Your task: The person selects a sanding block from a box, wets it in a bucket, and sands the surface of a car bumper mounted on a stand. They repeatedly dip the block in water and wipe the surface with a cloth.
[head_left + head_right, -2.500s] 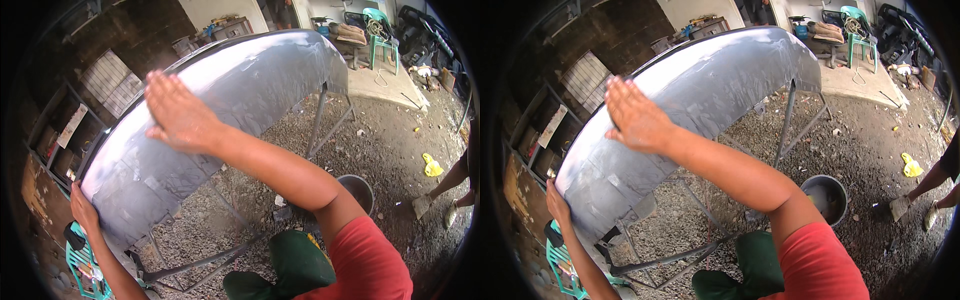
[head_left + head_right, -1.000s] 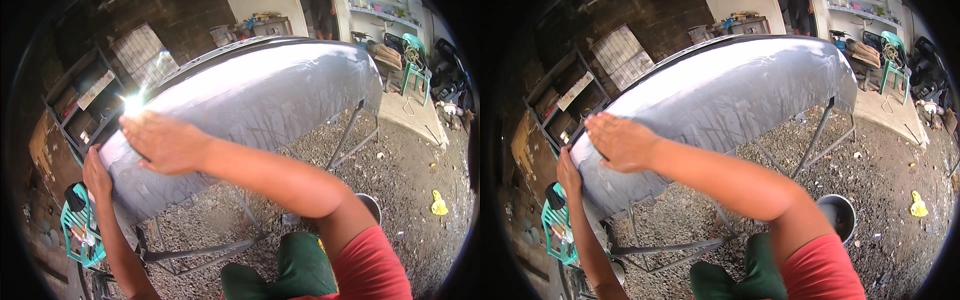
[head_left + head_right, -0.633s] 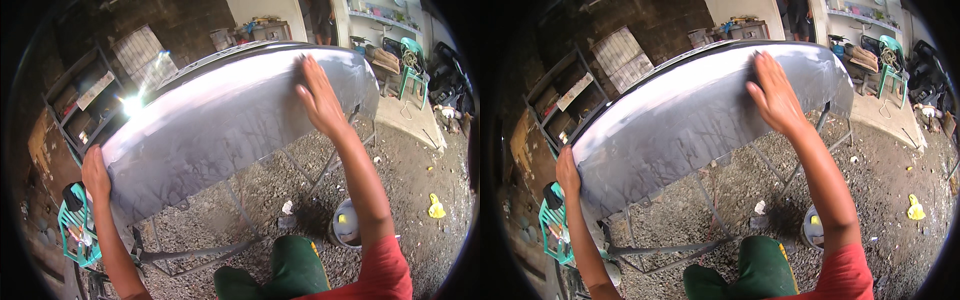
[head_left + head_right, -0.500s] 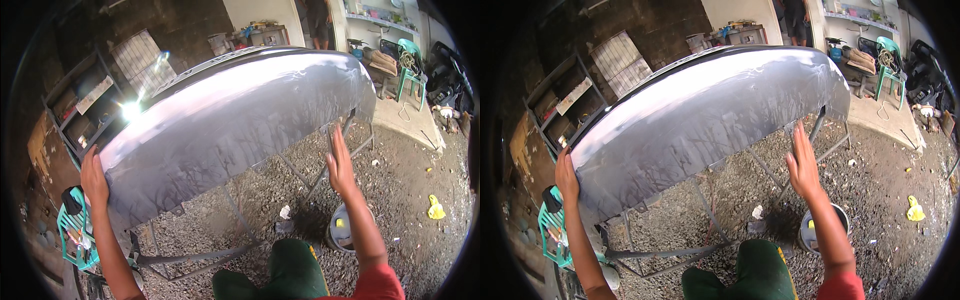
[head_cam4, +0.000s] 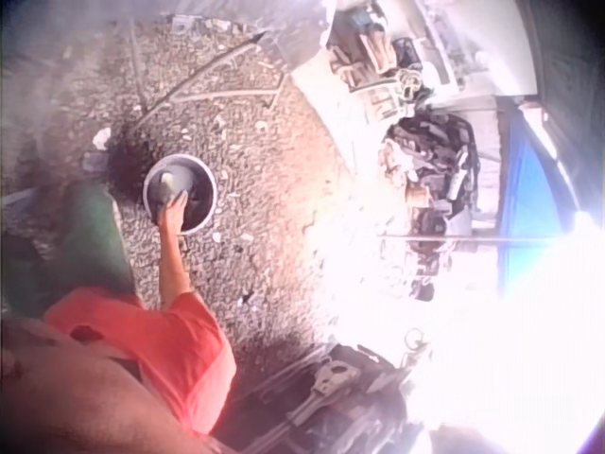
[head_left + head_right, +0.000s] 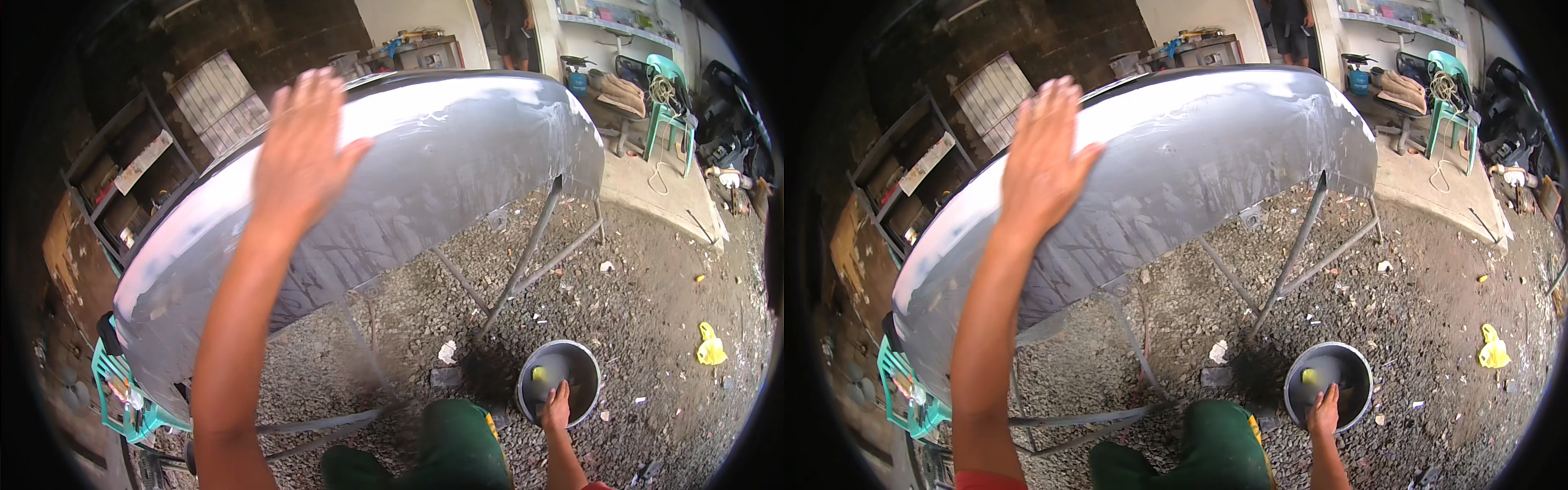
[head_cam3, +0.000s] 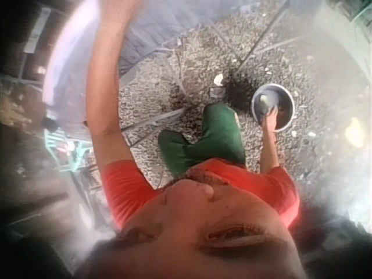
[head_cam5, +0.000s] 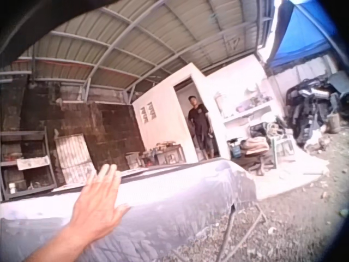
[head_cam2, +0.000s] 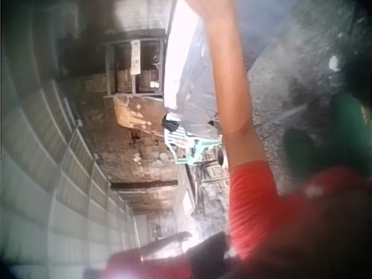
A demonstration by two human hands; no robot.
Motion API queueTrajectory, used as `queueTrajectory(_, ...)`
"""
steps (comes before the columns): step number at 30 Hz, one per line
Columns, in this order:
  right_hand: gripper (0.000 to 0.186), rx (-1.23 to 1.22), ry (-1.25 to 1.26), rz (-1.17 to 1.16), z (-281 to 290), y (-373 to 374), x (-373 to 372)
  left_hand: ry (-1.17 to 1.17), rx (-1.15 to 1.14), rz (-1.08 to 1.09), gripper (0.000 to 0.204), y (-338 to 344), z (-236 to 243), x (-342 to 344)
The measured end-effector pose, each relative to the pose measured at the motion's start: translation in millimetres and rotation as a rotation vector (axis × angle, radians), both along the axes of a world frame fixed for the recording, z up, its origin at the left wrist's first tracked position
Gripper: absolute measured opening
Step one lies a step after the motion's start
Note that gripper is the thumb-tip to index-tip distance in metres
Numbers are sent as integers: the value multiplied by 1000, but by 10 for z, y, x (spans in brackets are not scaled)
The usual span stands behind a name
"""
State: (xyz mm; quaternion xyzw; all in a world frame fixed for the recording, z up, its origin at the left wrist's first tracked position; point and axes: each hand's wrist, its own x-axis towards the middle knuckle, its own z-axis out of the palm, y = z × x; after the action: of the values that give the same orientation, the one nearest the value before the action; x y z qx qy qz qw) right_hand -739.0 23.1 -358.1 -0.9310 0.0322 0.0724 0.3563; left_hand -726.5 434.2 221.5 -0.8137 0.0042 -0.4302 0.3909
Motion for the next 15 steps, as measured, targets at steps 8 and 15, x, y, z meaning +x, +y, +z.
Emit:
queueTrajectory(8,57,5,-10,40,101,-34,50,115,50,-171,80,-990,-537,1595)
queueTrajectory(15,62,239,215,-58,-449,-142,354,731,-940,-566,66,-1938,-2859,1189)
